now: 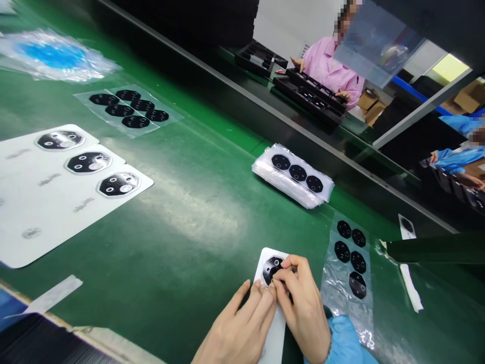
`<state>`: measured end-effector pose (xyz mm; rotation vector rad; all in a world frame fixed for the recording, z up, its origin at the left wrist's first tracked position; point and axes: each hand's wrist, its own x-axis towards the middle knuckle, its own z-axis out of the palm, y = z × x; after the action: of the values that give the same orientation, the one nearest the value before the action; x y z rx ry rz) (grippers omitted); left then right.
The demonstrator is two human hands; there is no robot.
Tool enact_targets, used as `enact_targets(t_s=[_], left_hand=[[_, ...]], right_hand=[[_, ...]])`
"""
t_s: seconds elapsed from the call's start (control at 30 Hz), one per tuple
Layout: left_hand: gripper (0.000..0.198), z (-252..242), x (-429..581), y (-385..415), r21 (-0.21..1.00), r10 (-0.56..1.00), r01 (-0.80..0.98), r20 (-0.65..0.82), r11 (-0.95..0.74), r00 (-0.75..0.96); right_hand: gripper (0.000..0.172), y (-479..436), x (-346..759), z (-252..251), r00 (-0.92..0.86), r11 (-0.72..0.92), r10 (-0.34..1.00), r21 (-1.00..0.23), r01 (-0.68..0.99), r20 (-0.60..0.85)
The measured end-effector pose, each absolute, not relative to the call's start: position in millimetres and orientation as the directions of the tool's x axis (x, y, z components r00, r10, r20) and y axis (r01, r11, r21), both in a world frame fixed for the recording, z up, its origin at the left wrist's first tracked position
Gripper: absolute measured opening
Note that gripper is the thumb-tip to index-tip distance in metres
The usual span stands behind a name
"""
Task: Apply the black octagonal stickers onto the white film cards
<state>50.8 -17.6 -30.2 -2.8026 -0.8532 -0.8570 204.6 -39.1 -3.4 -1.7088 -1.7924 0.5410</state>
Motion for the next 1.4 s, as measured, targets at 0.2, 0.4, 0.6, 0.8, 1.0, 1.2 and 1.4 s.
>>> enact_targets(t_s=[0.2,0.4,0.6,0.8,1.0,1.2,1.4], left_hand=[[0.035,-31,51,-18,0.075,0.501,0.542,0.504,-0.837,0.704],[0.037,-31,50,-19,0.072,0.507,0.546,0.487,-0.835,0.711],[0.035,-33,49,-20,0.067,0.500,0.542,0.493,-0.838,0.712],[0.035,-34,51,-20,0.074,0.511,0.550,0.488,-0.832,0.707],[0.037,-35,52,-18,0.083,0.499,0.539,0.519,-0.838,0.694],[0.039,-33,52,-14,0.063,0.478,0.531,0.537,-0.845,0.696],[0.039,-32,51,-15,0.062,0.472,0.532,0.553,-0.845,0.686]], right_hand=[[0.016,-39,205,2,0.108,0.003,0.989,-0.754,0.657,0.098],[0.017,-38,205,0,0.055,0.041,0.993,-0.729,0.683,0.107],[0.018,-40,206,1,0.080,0.043,0.987,-0.703,0.710,0.141],[0.017,-38,206,-1,0.109,0.013,0.987,-0.729,0.684,0.119],[0.020,-37,208,3,0.035,0.042,0.995,-0.705,0.708,0.095],[0.016,-24,209,11,0.095,0.010,0.991,-0.758,0.652,0.096],[0.018,-22,202,-1,0.020,0.053,0.995,-0.704,0.708,0.094]])
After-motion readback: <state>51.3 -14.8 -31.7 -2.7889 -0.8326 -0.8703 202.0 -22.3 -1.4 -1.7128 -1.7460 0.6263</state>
